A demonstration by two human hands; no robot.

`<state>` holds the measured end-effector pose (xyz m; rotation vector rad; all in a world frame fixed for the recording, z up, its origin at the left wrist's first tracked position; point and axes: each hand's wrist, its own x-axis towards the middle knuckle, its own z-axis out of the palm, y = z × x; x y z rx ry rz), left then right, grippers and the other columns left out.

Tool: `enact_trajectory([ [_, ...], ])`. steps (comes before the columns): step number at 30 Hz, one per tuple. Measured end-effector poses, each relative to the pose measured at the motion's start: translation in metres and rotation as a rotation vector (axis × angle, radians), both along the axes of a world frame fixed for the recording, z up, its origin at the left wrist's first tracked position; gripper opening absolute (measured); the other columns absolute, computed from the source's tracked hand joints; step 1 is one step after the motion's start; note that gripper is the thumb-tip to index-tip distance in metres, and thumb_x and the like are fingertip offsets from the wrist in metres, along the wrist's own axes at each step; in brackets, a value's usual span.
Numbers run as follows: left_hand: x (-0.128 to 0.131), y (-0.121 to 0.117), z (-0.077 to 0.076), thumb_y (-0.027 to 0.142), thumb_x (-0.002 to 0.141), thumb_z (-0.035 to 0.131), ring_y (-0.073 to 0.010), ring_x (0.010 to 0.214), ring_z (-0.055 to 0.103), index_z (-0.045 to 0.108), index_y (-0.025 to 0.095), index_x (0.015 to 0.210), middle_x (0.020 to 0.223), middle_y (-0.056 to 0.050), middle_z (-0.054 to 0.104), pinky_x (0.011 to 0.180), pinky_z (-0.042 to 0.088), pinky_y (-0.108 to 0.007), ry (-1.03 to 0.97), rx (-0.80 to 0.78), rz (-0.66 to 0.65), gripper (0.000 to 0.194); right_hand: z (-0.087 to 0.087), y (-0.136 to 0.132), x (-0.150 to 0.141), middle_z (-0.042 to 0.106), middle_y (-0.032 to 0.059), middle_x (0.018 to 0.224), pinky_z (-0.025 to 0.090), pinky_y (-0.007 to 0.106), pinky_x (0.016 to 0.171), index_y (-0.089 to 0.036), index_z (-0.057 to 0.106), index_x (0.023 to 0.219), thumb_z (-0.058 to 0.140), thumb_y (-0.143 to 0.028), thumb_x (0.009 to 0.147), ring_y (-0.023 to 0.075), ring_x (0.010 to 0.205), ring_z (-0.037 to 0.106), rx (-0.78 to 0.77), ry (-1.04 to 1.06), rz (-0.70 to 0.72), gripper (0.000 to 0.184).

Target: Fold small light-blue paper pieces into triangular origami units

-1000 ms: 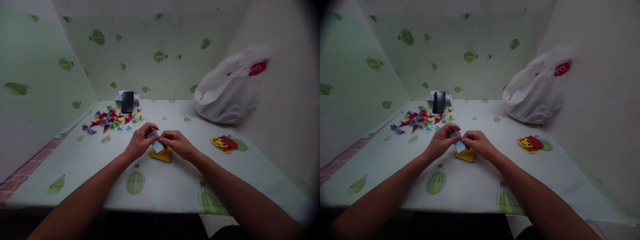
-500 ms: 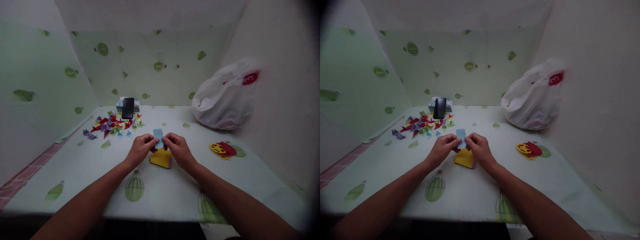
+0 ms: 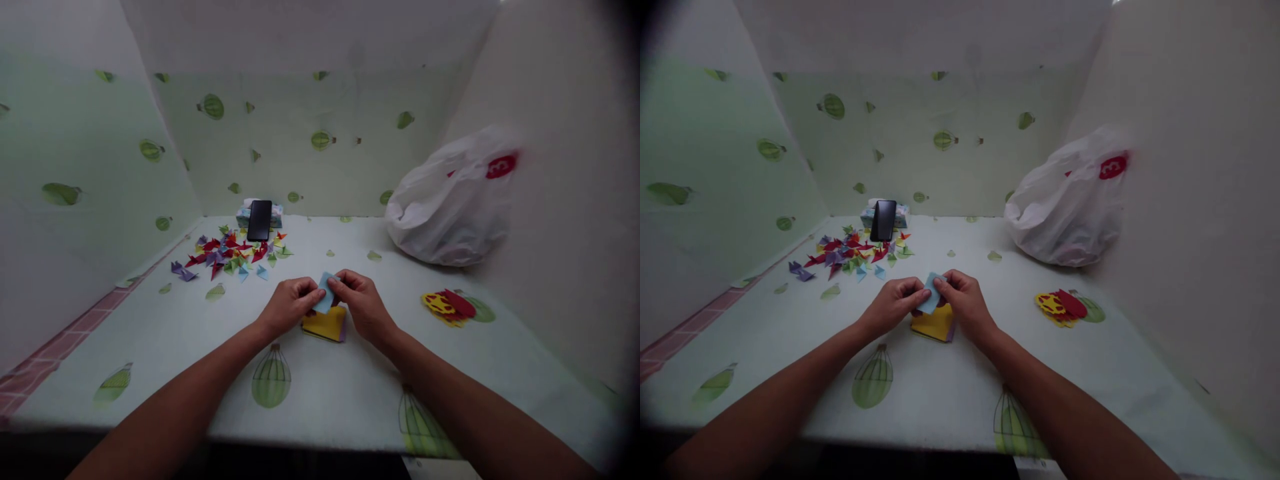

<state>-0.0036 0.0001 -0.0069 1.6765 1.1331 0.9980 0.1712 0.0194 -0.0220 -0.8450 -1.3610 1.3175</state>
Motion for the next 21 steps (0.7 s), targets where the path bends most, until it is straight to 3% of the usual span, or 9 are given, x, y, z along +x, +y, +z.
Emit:
enact_trajectory([
  [7, -0.0025, 0.0019, 0.0, 0.042, 0.086, 0.065, -0.0114, 0.057, 0.059, 0.063, 0.016, 0.078, 0.067, 0.0, 0.06, 0.049, 0.049, -0.021, -0.096, 0.123, 0.186, 0.028, 0.0033, -0.0007, -0.0001, 0.058, -0.0034, 0.06, 0.043, 0.026, 0.06, -0.018, 0.063, 0.072, 0.074, -0.038, 0.08, 0.0107, 0.056, 0.052, 0.027, 0.044, -0.022, 0.024],
  [21, -0.0009, 0.0001, 0.0023, 0.033, 0.08, 0.072, -0.0101, 0.052, 0.058, 0.063, 0.017, 0.082, 0.063, 0.003, 0.06, 0.048, 0.049, -0.02, -0.139, 0.151, 0.197, 0.019, 0.0042, -0.0024, -0.0044, 0.059, -0.0041, 0.063, 0.049, 0.027, 0.06, -0.019, 0.062, 0.071, 0.078, -0.037, 0.076, 0.0097, 0.054, 0.057, -0.028, 0.213, -0.052, 0.025],
])
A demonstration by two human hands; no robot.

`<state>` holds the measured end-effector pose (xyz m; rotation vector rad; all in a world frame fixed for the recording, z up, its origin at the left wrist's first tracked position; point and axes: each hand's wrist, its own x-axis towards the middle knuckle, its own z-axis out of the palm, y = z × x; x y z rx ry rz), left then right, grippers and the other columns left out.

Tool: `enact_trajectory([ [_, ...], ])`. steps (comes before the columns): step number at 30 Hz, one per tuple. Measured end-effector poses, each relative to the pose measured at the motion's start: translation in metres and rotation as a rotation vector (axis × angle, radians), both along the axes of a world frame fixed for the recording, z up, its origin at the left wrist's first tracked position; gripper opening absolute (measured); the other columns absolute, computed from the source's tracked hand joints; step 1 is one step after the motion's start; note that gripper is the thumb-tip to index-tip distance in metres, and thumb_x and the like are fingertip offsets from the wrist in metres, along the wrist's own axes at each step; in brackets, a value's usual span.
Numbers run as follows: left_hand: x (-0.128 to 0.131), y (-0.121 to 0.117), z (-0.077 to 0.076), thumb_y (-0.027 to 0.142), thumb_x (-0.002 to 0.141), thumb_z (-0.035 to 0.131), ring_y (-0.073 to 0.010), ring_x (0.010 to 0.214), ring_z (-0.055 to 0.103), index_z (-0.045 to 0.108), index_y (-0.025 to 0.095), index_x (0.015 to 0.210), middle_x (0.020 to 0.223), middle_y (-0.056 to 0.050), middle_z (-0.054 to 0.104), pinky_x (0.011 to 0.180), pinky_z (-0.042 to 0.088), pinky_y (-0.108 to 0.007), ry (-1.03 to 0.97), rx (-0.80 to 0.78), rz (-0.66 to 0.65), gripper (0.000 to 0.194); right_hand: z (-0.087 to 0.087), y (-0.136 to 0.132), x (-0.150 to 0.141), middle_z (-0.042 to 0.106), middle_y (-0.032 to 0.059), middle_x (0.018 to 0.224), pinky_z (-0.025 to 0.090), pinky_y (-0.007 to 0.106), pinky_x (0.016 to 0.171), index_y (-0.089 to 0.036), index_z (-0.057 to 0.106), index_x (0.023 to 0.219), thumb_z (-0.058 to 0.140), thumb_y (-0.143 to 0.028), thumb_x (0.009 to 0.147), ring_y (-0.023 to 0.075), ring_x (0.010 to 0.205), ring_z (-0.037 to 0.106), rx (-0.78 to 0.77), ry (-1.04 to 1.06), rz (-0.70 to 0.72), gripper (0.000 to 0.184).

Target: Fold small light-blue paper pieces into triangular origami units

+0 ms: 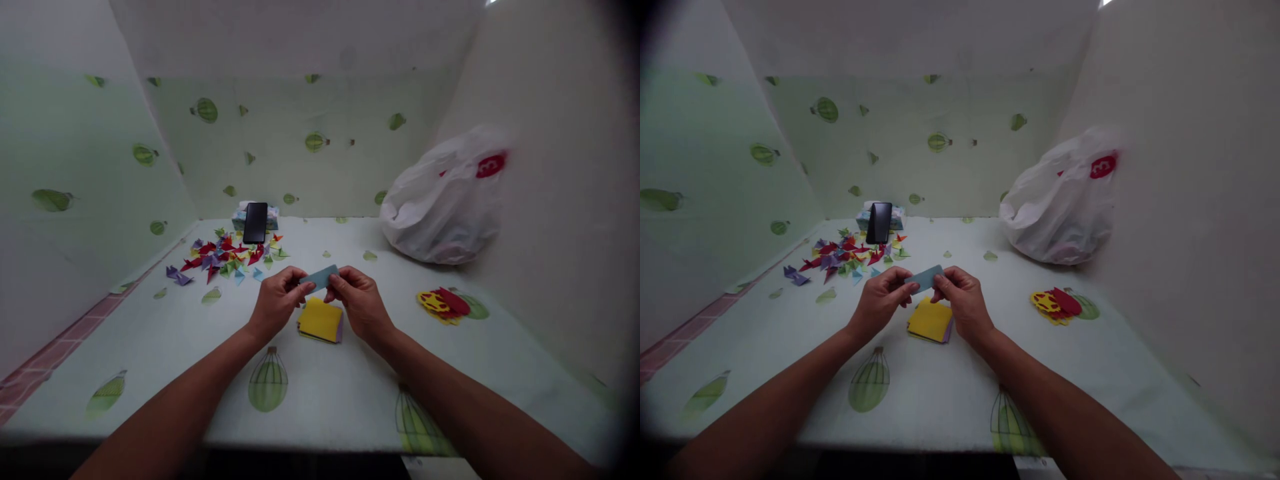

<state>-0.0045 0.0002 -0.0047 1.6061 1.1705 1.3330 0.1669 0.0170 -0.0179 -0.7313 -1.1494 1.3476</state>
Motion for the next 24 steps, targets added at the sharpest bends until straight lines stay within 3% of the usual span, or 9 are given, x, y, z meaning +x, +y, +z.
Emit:
enact_trajectory([
  [6, 0.0008, -0.0003, 0.0, 0.033, 0.078, 0.076, -0.011, 0.058, 0.062, 0.058, 0.019, 0.098, 0.074, 0.003, 0.06, 0.048, 0.05, -0.02, -0.091, 0.029, 0.002, 0.03, 0.0, 0.001, 0.0008, 0.059, -0.004, 0.062, 0.05, 0.027, 0.058, -0.019, 0.062, 0.073, 0.079, -0.04, 0.075, 0.0104, 0.054, 0.057, -0.013, 0.025, -0.043, 0.027],
  [15, 0.0006, -0.0014, 0.0011, 0.036, 0.083, 0.07, -0.0127, 0.063, 0.062, 0.059, 0.017, 0.084, 0.071, 0.001, 0.06, 0.048, 0.047, -0.02, -0.053, 0.019, 0.025, 0.022, -0.0008, 0.0012, 0.0002, 0.06, -0.0038, 0.063, 0.05, 0.027, 0.06, -0.019, 0.062, 0.072, 0.079, -0.039, 0.076, 0.0103, 0.055, 0.059, -0.014, 0.056, -0.024, 0.027],
  [24, -0.0007, -0.0006, 0.0037, 0.032, 0.078, 0.074, -0.0077, 0.051, 0.047, 0.063, 0.017, 0.076, 0.065, 0.002, 0.06, 0.048, 0.037, -0.021, -0.161, 0.028, 0.105, 0.018, -0.0026, -0.0007, -0.0009, 0.061, -0.0032, 0.065, 0.051, 0.028, 0.063, -0.019, 0.064, 0.071, 0.078, -0.038, 0.076, 0.0108, 0.057, 0.058, 0.007, -0.009, 0.002, 0.025],
])
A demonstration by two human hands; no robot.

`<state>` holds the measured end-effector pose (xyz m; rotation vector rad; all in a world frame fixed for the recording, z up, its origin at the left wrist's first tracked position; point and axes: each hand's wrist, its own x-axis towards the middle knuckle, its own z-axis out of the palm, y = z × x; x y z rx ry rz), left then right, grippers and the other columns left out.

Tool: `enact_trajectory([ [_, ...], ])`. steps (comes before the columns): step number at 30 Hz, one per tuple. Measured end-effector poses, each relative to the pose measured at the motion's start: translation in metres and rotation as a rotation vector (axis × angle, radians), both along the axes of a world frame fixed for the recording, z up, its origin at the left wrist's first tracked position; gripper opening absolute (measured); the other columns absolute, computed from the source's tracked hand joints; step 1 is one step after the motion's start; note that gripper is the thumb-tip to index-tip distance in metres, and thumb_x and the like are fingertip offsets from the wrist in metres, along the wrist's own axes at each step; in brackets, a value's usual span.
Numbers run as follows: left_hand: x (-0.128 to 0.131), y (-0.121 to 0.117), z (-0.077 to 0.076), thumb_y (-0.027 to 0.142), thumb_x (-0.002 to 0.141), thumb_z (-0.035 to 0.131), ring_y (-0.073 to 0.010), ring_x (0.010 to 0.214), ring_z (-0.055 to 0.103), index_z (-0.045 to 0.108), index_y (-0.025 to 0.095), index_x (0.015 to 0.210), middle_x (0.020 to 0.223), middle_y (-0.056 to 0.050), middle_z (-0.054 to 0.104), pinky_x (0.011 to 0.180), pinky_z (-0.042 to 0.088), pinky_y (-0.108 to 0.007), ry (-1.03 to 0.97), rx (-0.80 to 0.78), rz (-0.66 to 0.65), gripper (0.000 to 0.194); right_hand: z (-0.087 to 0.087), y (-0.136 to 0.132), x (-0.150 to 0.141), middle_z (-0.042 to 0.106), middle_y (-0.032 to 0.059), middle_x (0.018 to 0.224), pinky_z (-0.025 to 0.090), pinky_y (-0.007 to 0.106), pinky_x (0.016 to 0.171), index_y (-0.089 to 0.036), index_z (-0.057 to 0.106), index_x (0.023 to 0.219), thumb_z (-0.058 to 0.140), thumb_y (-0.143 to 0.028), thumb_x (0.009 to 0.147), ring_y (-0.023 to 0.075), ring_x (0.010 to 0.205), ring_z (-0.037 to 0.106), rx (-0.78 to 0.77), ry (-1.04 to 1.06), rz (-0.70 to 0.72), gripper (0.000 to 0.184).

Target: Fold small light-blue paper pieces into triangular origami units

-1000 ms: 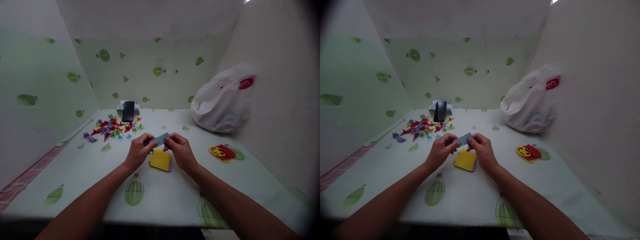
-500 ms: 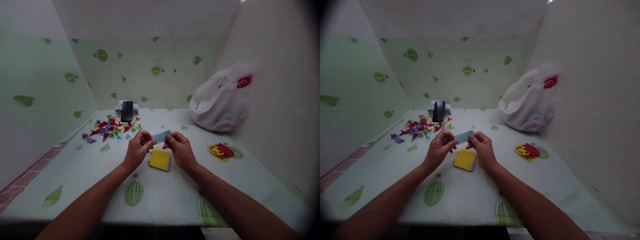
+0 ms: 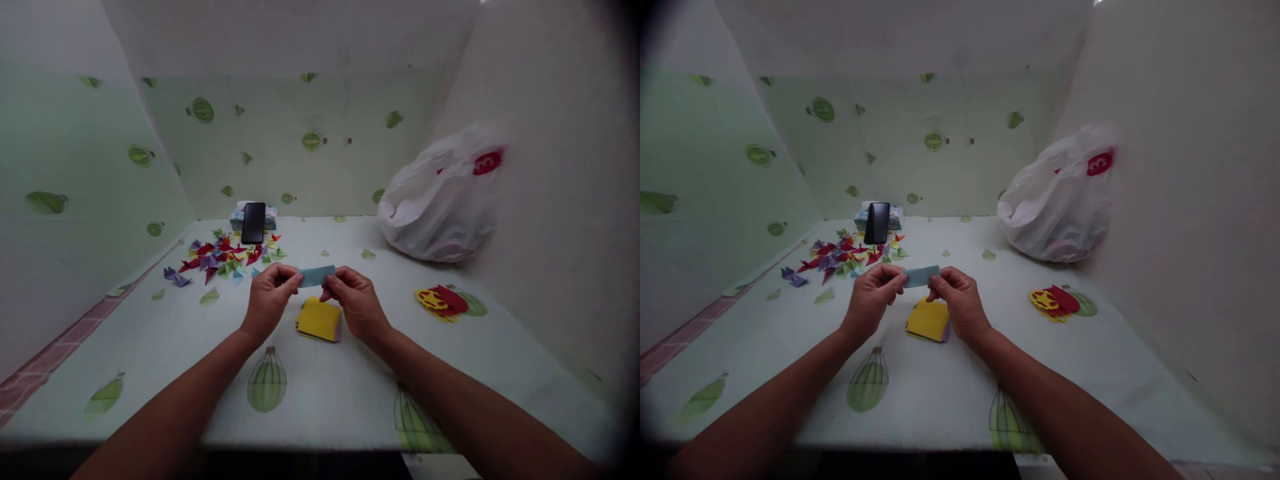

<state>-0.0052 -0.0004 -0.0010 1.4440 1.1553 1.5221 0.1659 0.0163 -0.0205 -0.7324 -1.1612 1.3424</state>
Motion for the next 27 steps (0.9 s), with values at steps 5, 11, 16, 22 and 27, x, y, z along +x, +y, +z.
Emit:
enact_trajectory([
  [5, -0.0015, 0.0013, 0.0017, 0.03, 0.078, 0.073, -0.0086, 0.056, 0.05, 0.061, 0.017, 0.072, 0.066, 0.003, 0.06, 0.056, 0.042, -0.022, 0.033, 0.031, 0.027, 0.018, 0.0002, -0.0001, 0.0014, 0.063, -0.0024, 0.066, 0.048, 0.028, 0.065, -0.019, 0.066, 0.076, 0.075, -0.036, 0.08, 0.0112, 0.06, 0.058, 0.037, -0.062, 0.015, 0.02],
  [11, -0.0025, 0.0009, 0.0009, 0.029, 0.08, 0.072, -0.0098, 0.062, 0.053, 0.062, 0.017, 0.073, 0.081, -0.001, 0.066, 0.061, 0.045, -0.024, 0.175, 0.122, 0.078, 0.016, 0.0036, 0.0002, 0.0016, 0.06, -0.0043, 0.065, 0.047, 0.027, 0.062, -0.019, 0.064, 0.079, 0.077, -0.036, 0.078, 0.0104, 0.056, 0.056, 0.032, -0.037, -0.042, 0.02],
  [16, -0.0035, 0.0008, 0.0008, 0.028, 0.08, 0.072, -0.0101, 0.064, 0.054, 0.062, 0.017, 0.073, 0.081, -0.001, 0.066, 0.061, 0.045, -0.024, 0.187, 0.133, 0.086, 0.016, 0.003, 0.0006, 0.0014, 0.062, -0.004, 0.065, 0.048, 0.027, 0.063, -0.019, 0.065, 0.078, 0.076, -0.033, 0.079, 0.0106, 0.057, 0.059, 0.049, -0.016, -0.029, 0.017],
  [22, -0.0046, 0.0034, 0.0002, 0.028, 0.08, 0.072, -0.0101, 0.063, 0.052, 0.063, 0.017, 0.074, 0.077, 0.0, 0.064, 0.06, 0.043, -0.023, 0.154, 0.12, 0.082, 0.016, 0.0017, 0.0015, 0.0017, 0.063, -0.0042, 0.062, 0.047, 0.026, 0.063, -0.019, 0.065, 0.078, 0.076, -0.031, 0.078, 0.0105, 0.056, 0.059, 0.06, -0.014, -0.028, 0.016],
  [27, -0.0045, 0.0029, 0.0002, 0.028, 0.079, 0.073, -0.009, 0.06, 0.049, 0.062, 0.017, 0.073, 0.079, 0.0, 0.064, 0.056, 0.04, -0.023, 0.15, 0.115, 0.08, 0.017, 0.002, 0.001, 0.0014, 0.064, -0.0041, 0.061, 0.048, 0.027, 0.064, -0.019, 0.065, 0.079, 0.075, -0.03, 0.078, 0.0107, 0.056, 0.06, 0.059, 0.002, -0.018, 0.015],
])
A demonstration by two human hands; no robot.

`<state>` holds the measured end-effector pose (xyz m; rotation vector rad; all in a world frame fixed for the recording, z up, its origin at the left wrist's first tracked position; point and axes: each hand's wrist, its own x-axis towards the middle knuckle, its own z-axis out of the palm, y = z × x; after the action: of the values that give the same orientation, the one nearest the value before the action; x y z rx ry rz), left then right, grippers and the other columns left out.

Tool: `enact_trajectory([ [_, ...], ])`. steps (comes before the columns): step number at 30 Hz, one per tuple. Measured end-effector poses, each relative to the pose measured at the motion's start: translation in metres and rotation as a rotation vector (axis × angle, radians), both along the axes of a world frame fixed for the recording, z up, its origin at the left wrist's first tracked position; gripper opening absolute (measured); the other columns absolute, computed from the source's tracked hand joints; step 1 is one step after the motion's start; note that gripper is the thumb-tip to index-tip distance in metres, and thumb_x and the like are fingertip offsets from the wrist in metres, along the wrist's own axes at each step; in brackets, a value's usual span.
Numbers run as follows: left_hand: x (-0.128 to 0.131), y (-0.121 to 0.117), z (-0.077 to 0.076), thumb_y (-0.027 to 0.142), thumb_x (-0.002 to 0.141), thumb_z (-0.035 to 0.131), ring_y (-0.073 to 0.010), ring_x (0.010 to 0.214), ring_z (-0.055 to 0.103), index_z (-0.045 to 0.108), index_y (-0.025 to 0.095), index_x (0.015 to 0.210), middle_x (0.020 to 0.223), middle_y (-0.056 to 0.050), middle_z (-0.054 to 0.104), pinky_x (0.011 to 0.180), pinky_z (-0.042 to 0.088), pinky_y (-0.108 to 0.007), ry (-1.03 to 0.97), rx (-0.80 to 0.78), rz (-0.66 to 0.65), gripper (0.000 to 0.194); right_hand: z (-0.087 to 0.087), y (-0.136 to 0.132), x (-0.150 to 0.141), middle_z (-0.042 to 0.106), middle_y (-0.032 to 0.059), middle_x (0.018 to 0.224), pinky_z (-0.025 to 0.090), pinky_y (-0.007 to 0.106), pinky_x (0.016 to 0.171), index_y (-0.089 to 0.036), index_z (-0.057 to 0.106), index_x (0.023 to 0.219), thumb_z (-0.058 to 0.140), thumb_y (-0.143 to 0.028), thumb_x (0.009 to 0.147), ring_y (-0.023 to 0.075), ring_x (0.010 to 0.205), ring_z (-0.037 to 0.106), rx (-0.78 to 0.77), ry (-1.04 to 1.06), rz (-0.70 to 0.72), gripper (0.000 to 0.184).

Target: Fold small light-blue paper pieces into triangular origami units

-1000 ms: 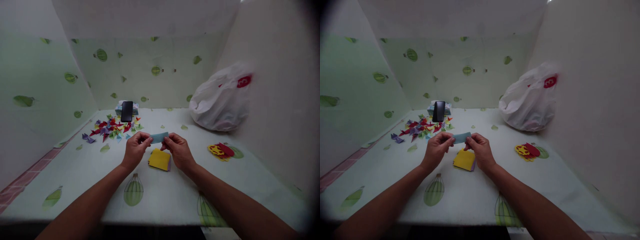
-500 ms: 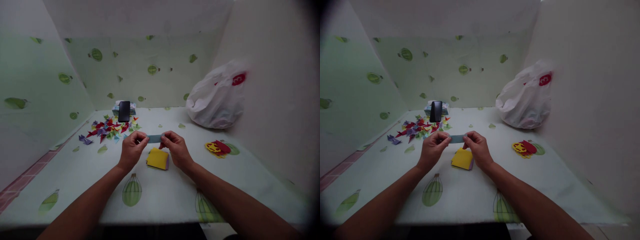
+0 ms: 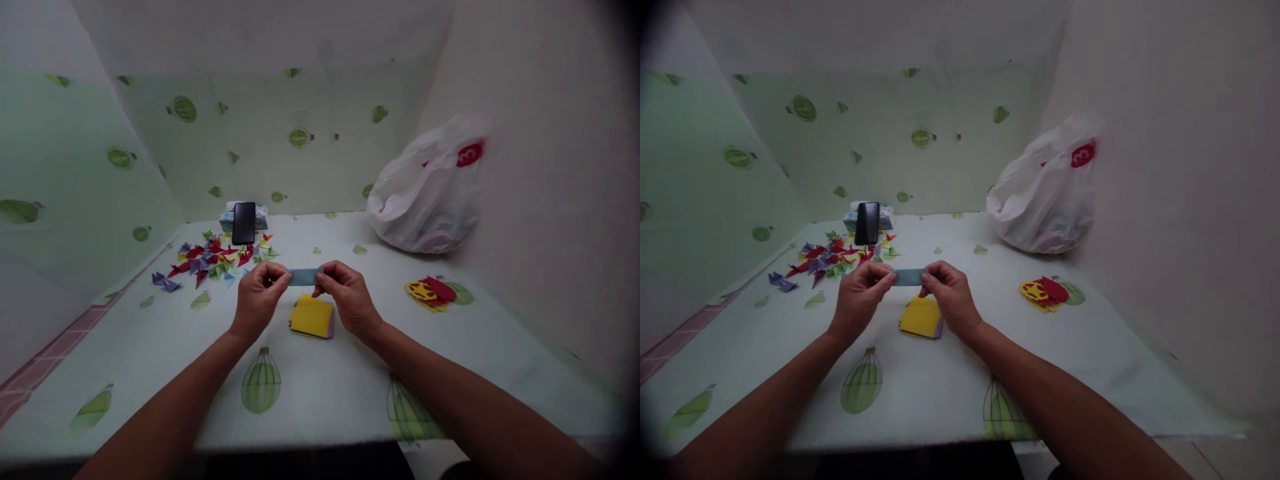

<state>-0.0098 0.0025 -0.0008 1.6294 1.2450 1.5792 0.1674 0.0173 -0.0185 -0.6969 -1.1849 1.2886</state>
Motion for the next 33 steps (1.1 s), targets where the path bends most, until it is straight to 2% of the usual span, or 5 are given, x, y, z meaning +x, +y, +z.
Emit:
enact_trajectory([
  [12, 0.0006, -0.0021, 0.0031, 0.03, 0.079, 0.074, -0.0096, 0.059, 0.049, 0.063, 0.017, 0.076, 0.069, 0.002, 0.059, 0.056, 0.04, -0.023, -0.017, -0.03, -0.008, 0.016, 0.0045, -0.0025, -0.001, 0.061, -0.0055, 0.06, 0.047, 0.028, 0.064, -0.019, 0.062, 0.075, 0.071, -0.024, 0.073, 0.0109, 0.056, 0.059, -0.013, -0.03, -0.017, 0.01],
  [21, 0.0007, -0.0004, 0.0016, 0.029, 0.077, 0.076, -0.0094, 0.06, 0.051, 0.062, 0.018, 0.076, 0.068, 0.003, 0.059, 0.057, 0.042, -0.023, -0.052, -0.048, -0.01, 0.018, 0.0067, -0.0044, -0.0009, 0.061, -0.0054, 0.059, 0.046, 0.028, 0.064, -0.02, 0.061, 0.073, 0.068, -0.021, 0.072, 0.011, 0.056, 0.059, -0.004, -0.039, -0.012, 0.008],
  [24, 0.001, 0.0004, 0.002, 0.029, 0.075, 0.077, -0.0101, 0.064, 0.054, 0.065, 0.018, 0.084, 0.073, 0.002, 0.061, 0.058, 0.043, -0.023, -0.086, -0.04, -0.01, 0.019, 0.0075, -0.0054, -0.0007, 0.061, -0.0052, 0.058, 0.045, 0.028, 0.064, -0.02, 0.06, 0.073, 0.068, -0.021, 0.073, 0.0111, 0.056, 0.058, -0.004, -0.048, -0.008, 0.007],
  [28, 0.0013, 0.0007, 0.0025, 0.028, 0.076, 0.077, -0.0108, 0.065, 0.055, 0.071, 0.019, 0.106, 0.078, 0.001, 0.064, 0.059, 0.045, -0.024, -0.089, -0.075, -0.036, 0.032, 0.0075, -0.0062, -0.0009, 0.061, -0.005, 0.058, 0.045, 0.028, 0.064, -0.02, 0.059, 0.073, 0.067, -0.022, 0.073, 0.0114, 0.056, 0.058, -0.018, -0.041, -0.004, 0.008],
  [33, 0.0007, -0.0002, 0.0024, 0.031, 0.078, 0.075, -0.0118, 0.065, 0.055, 0.075, 0.019, 0.09, 0.074, 0.0, 0.065, 0.06, 0.046, -0.025, -0.036, -0.077, -0.025, 0.017, 0.0049, -0.0045, -0.0006, 0.061, -0.0046, 0.058, 0.046, 0.028, 0.063, -0.019, 0.059, 0.074, 0.068, -0.023, 0.074, 0.0115, 0.056, 0.058, -0.034, -0.039, 0.01, 0.01],
])
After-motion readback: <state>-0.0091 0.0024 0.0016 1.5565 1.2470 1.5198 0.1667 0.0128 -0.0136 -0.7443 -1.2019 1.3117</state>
